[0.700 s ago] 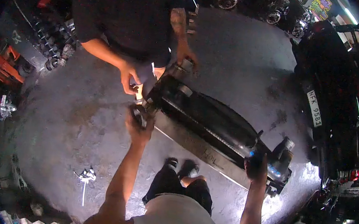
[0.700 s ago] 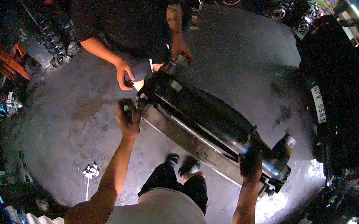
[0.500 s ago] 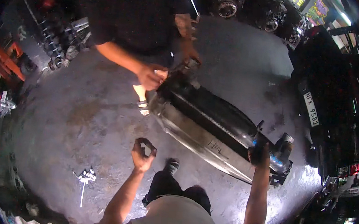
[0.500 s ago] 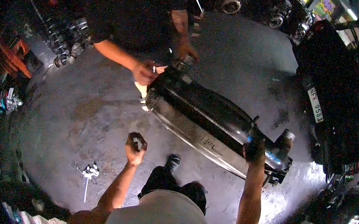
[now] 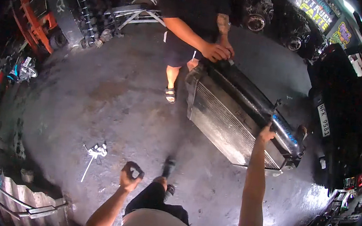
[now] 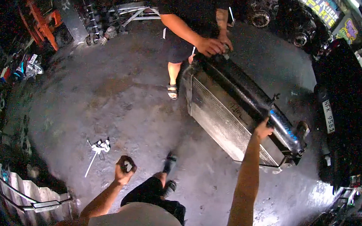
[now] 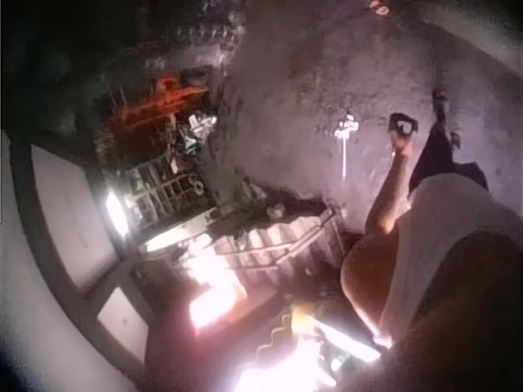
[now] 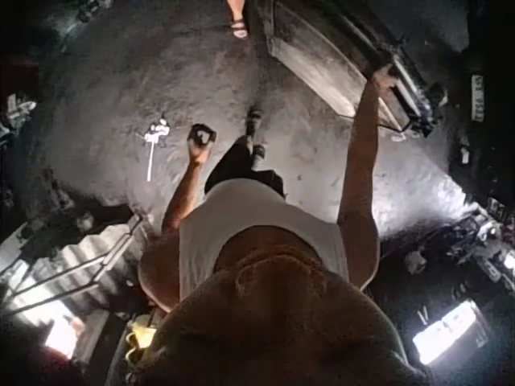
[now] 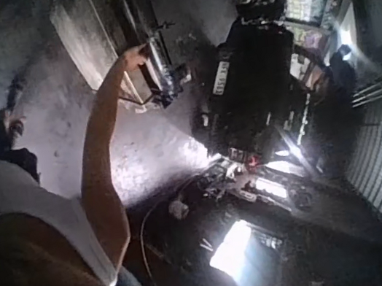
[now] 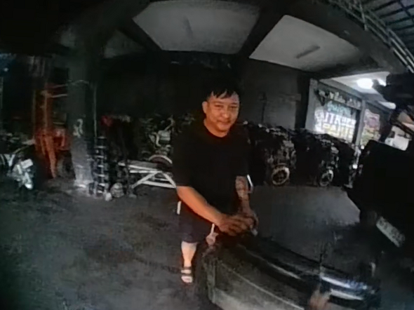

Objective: The person manipulates an automotive radiator, using a wrench to loosen and remove bolts from the mounting brackets while another person assists by holding the unit. They move around the radiator to access different mounting points, handling the bolts and the metal brackets by hand after loosening them with the tool.

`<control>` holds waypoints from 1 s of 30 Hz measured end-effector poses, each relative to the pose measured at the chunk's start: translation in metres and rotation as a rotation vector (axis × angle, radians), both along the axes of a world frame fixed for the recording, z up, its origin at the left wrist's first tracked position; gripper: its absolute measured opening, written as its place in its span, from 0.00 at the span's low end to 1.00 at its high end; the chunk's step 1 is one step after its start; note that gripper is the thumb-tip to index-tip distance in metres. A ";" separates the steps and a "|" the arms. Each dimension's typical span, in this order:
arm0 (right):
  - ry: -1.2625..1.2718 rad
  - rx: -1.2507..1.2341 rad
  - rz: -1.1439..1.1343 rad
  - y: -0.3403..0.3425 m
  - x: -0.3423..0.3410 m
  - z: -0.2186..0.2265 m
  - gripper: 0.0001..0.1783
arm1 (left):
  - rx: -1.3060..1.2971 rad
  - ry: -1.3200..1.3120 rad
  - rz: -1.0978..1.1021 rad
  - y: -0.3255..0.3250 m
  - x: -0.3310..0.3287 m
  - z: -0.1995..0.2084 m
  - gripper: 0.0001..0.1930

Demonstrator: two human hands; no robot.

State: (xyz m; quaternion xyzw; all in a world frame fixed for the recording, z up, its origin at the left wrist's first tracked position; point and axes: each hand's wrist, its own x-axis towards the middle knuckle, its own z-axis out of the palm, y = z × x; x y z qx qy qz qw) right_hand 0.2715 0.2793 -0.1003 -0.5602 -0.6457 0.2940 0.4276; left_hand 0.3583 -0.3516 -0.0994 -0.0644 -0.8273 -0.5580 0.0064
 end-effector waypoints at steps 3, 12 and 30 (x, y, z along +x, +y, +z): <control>-0.121 0.006 -0.191 -0.004 0.003 -0.006 0.56 | -0.153 -0.102 -0.018 -0.020 0.025 0.041 0.14; 0.116 0.013 0.169 0.082 0.077 0.000 0.56 | 0.121 -0.327 -0.124 -0.112 0.060 0.035 0.18; -0.893 0.816 0.799 0.015 0.052 -0.001 0.24 | -0.252 -0.605 0.463 -0.394 0.084 -0.089 0.25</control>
